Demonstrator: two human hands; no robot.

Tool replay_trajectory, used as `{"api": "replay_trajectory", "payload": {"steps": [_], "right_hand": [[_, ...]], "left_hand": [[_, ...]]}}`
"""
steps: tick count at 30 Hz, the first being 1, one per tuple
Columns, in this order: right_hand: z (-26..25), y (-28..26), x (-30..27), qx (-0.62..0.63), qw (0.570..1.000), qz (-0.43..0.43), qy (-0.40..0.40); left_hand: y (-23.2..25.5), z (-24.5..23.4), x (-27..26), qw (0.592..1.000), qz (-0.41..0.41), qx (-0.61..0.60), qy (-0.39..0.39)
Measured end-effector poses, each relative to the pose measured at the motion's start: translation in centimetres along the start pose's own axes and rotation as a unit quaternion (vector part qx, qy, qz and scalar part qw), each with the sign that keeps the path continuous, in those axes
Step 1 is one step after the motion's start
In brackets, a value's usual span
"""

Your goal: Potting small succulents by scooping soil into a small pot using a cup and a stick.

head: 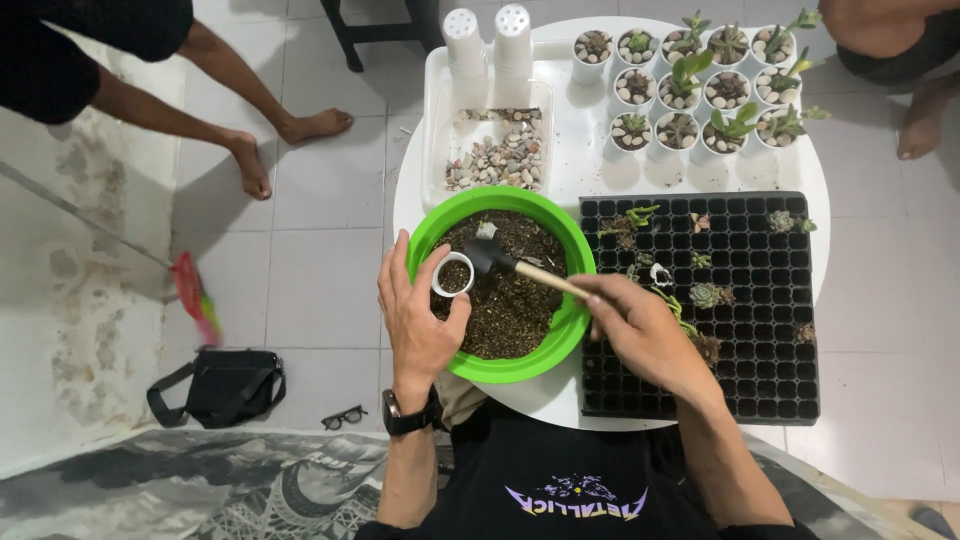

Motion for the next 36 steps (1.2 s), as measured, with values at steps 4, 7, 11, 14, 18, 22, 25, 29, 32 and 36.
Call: {"api": "replay_trajectory", "payload": {"steps": [4,7,11,14,18,22,25,29,32,36], "right_hand": [[0.2,0.6,0.2,-0.025,0.999,-0.003,-0.025],[0.0,-0.7,-0.4,-0.026,0.999,0.01,-0.02],[-1.5,-1.3,-1.2,-0.021,0.999,0.014,0.046],[-2.8,-1.5,-1.6,-0.036,0.996,0.019,0.083],[-3.9,-1.4,-2.1,-0.091,0.988,0.034,0.122],[-4.0,-1.7,-2.4,-0.167,0.977,0.045,0.121],[-3.6,-1.4,-2.3,-0.208,0.97,0.029,0.122],[-2.8,-2.0,-2.2,-0.304,0.947,-0.009,0.103],[-2.5,-1.9,-2.2,-0.375,0.917,-0.054,0.123],[-1.7,-2.0,-2.4,-0.448,0.872,-0.097,0.173]], "left_hand": [[0.0,0.0,-0.1,1.0,-0.006,-0.002,-0.002],[0.0,0.1,0.0,1.0,-0.007,-0.007,-0.008],[0.0,-0.1,0.0,1.0,0.001,-0.002,-0.014],[0.4,-0.4,0.1,1.0,0.008,-0.007,-0.019],[0.6,-0.6,0.2,1.0,-0.012,-0.028,-0.007],[0.3,-0.5,0.2,0.999,-0.023,-0.041,-0.003],[-0.1,-0.2,0.0,0.998,-0.019,-0.054,0.002],[0.1,-0.5,0.1,0.997,-0.017,-0.079,0.007],[-0.1,-0.6,0.0,0.996,-0.01,-0.086,0.01],[0.1,-0.5,-0.2,0.995,-0.013,-0.1,0.013]]}}
Point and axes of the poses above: each hand's wrist, its own x-axis towards the middle knuckle, its own z-axis out of the palm, y = z × x, the point moved 5 cm from there along x, towards the middle knuckle, and after that the axes turned 2 degrees about z, right-handed, at the moved point
